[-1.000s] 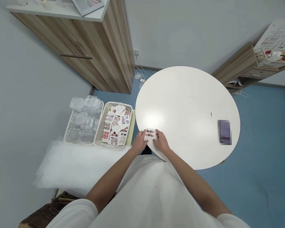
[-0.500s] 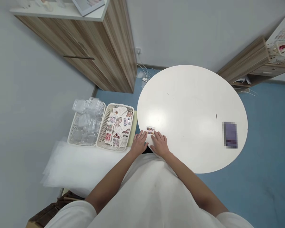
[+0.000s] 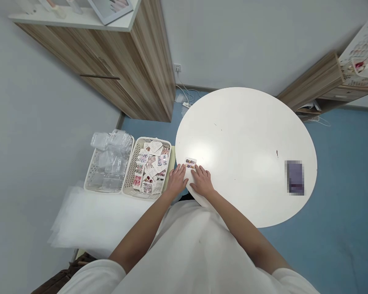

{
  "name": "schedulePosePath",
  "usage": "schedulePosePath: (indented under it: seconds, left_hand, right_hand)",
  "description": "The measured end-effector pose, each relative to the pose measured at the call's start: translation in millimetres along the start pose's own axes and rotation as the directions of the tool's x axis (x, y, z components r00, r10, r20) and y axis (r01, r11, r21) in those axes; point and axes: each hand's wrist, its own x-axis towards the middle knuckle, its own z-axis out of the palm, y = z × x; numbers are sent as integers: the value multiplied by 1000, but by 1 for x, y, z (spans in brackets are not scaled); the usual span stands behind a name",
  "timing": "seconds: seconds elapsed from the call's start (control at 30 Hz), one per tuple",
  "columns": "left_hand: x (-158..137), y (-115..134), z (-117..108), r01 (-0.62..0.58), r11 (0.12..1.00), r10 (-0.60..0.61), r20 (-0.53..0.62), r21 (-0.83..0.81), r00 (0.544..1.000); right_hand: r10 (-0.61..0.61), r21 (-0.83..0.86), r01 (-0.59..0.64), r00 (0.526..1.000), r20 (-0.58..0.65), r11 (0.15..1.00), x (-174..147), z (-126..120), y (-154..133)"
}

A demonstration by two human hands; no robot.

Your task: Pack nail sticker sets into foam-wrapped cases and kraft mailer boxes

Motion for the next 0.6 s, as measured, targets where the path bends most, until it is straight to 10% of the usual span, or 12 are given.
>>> schedulePosePath:
  seconds: [0.6]
  left_hand:
    - [-6,6,4,10,999,-10,4,-30,1000]
  right_hand:
    - [4,30,-4,1000,11,1000,-7,-3,0]
